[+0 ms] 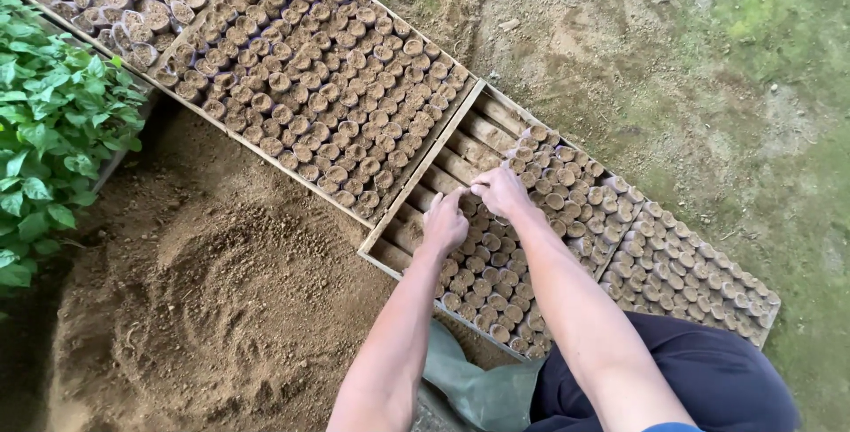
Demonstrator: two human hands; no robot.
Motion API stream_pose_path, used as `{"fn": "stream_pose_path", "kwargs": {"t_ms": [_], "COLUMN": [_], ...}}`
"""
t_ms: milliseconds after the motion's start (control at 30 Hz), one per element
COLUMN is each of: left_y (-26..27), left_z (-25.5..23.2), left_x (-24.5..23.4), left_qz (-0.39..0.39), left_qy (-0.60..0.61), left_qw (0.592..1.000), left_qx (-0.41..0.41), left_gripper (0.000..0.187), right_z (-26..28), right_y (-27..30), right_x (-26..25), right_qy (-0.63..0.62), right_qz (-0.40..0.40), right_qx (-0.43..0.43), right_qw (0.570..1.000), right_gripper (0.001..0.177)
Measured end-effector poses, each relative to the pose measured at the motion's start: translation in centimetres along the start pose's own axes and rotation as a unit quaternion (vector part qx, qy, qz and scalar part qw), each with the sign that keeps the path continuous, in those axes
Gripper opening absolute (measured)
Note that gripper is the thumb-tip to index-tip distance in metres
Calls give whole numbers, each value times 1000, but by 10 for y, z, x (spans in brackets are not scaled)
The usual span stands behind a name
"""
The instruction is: Planting seeds into individual soil plugs within nursery trays
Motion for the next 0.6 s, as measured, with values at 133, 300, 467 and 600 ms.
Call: {"fn": "stream_pose_path", "kwargs": {"t_ms": [133, 300, 467, 600], "left_y": [9, 33, 106, 156], "left_z": [-6, -9, 10, 79], "left_x": [-10, -21, -41, -47], "left_qz": [-27, -84, -237, -372], "left_qy": [-9, 7, 147, 198], "left_qw": [1000, 996, 960, 903], "left_qx": [-1, 0, -19, -86], "left_gripper": [55, 52, 40, 34], "right_z": [3, 8, 19, 104], "right_y": [4, 5, -3, 60], "right_x": [1, 0, 12, 57], "right_qy": [-11, -43, -113, -102], "right_qz": [-13, -32, -192, -188], "right_qx": [-14, -25, -121, -247], "right_qw": [1000, 998, 967, 945], "right_gripper": [17, 20, 22, 21]}}
Point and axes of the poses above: each hand's wrist, its own y-axis away from the middle knuckle, its own x-axis out of the palm, z = x × y, the point moved 4 cm from there along -y, towards the middle knuckle, and after that the axes turned 9 degrees about -y, right-handed, at the moved point
